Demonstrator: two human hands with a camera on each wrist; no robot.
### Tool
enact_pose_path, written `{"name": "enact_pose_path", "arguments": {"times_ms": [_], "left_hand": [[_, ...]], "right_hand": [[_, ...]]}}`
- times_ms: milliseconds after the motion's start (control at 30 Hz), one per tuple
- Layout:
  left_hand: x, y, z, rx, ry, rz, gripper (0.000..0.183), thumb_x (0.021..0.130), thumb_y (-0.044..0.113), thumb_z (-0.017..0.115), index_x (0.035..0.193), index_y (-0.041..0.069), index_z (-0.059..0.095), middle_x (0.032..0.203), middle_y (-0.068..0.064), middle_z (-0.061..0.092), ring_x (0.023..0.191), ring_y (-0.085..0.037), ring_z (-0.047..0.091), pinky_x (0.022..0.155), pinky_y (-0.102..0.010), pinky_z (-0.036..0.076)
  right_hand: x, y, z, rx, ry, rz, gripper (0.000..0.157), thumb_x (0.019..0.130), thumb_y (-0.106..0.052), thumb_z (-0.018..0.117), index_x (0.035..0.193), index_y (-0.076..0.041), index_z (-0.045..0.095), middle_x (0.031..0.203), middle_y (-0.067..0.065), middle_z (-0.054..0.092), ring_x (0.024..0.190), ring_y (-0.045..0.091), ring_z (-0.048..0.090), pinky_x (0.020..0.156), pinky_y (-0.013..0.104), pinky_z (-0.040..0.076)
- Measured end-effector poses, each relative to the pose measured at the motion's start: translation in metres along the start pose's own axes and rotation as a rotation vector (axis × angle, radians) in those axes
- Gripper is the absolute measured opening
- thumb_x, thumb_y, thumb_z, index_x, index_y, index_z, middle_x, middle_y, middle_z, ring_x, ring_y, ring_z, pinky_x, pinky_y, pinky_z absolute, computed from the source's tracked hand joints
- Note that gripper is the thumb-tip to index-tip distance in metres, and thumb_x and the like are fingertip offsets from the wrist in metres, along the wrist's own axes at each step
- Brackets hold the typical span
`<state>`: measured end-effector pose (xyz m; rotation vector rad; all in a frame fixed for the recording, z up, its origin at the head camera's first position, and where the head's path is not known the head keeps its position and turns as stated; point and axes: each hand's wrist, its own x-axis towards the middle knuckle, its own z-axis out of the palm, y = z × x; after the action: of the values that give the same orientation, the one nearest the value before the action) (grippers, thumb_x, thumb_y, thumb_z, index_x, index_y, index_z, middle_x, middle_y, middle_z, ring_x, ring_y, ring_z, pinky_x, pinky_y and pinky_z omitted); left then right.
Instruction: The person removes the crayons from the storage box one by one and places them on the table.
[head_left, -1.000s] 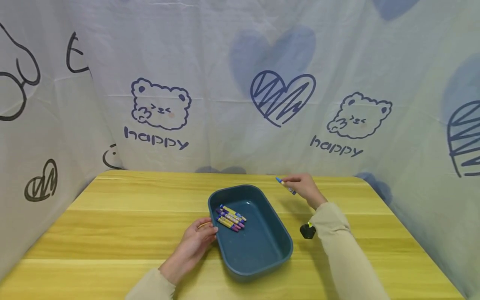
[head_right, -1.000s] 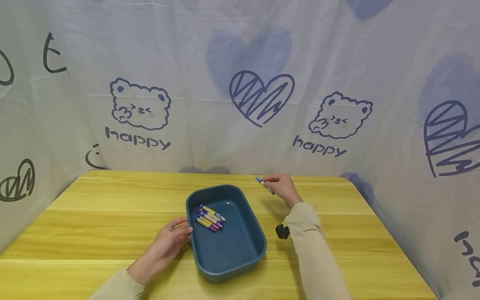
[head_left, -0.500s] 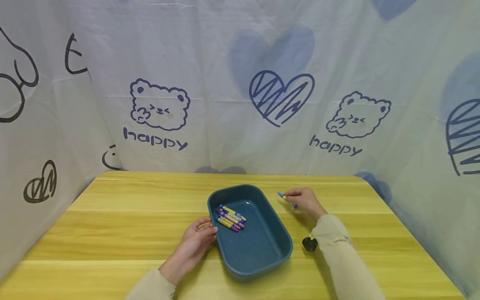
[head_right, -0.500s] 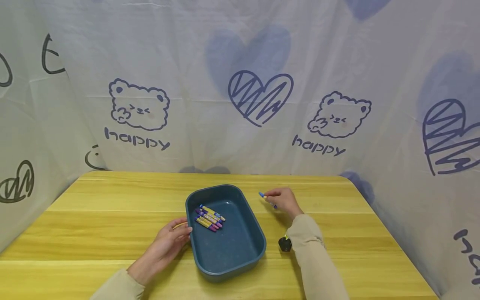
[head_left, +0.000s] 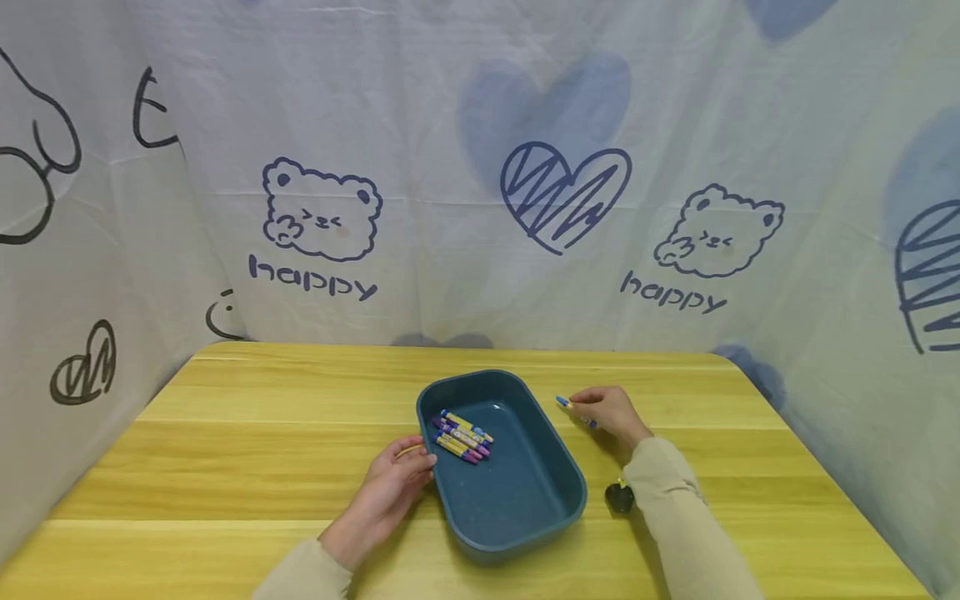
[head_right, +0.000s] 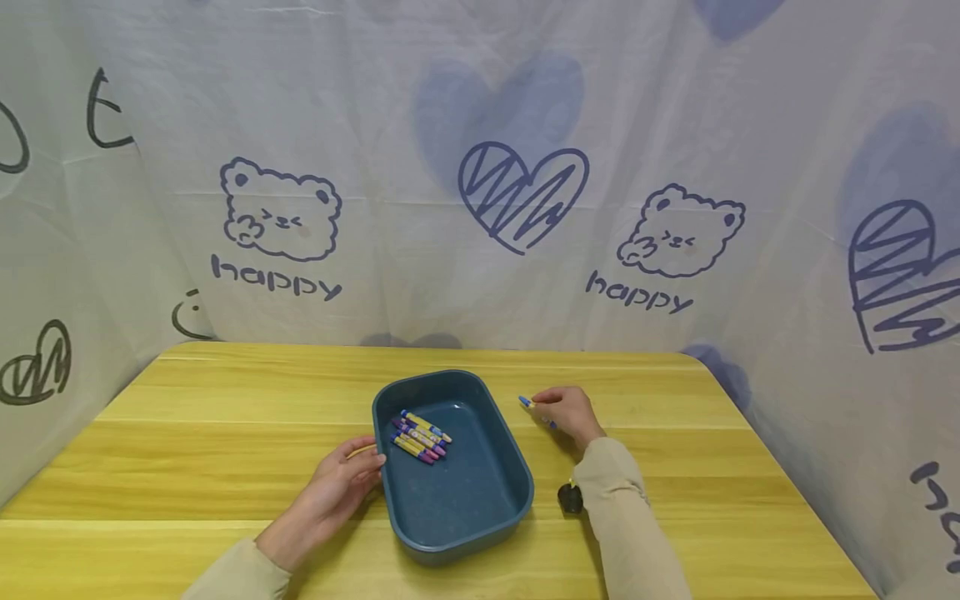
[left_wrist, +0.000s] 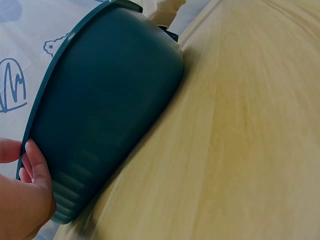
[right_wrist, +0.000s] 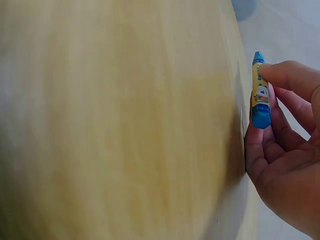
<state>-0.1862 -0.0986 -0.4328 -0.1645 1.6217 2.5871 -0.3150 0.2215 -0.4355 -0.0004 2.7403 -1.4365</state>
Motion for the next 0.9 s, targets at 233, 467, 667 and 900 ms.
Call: {"name": "enact_pose_path", "arguments": {"times_ms": [233,467,667,900], "left_hand": [[-0.0002,0.0001,-0.0006,0.007,0.0,0.001,0.039,0.086,-0.013,0.054,0.121,-0.007,0.037,0.091,-0.005,0.052,0.075,-0.009,0.055,0.071,-0.021,0.049],[0.0003,0.0004,-0.0006,0.004,0.005,0.005,0.038,0.085,-0.014,0.054,0.119,-0.007,0.039,0.09,-0.004,0.052,0.075,-0.009,0.054,0.071,-0.021,0.049],[0.0006,-0.0002,-0.001,0.008,0.006,0.004,0.039,0.085,-0.013,0.054,0.12,-0.007,0.038,0.091,-0.005,0.051,0.075,-0.009,0.054,0.071,-0.021,0.049],[0.0003,-0.0011,-0.0016,0.007,0.0,0.0,0.041,0.086,-0.012,0.054,0.122,-0.008,0.037,0.093,-0.005,0.052,0.075,-0.009,0.055,0.072,-0.021,0.049]], "right_hand": [[0.0019,0.0001,0.0061,-0.023,-0.003,0.001,0.024,0.087,-0.014,0.07,0.107,-0.001,0.071,0.109,0.015,0.067,0.089,0.024,0.058,0.069,0.031,0.047],[0.0005,-0.0006,0.0072,-0.038,-0.018,-0.031,0.021,0.086,-0.011,0.07,0.105,0.0,0.072,0.106,0.014,0.067,0.089,0.024,0.06,0.072,0.034,0.049],[0.0003,-0.0003,0.0078,-0.068,-0.022,-0.06,0.019,0.086,-0.009,0.071,0.103,0.0,0.072,0.097,0.011,0.069,0.08,0.02,0.06,0.067,0.032,0.049],[-0.0008,-0.002,0.0028,-0.092,-0.069,-0.079,0.027,0.088,-0.012,0.069,0.111,0.002,0.069,0.106,0.015,0.068,0.094,0.028,0.062,0.079,0.04,0.05]]}}
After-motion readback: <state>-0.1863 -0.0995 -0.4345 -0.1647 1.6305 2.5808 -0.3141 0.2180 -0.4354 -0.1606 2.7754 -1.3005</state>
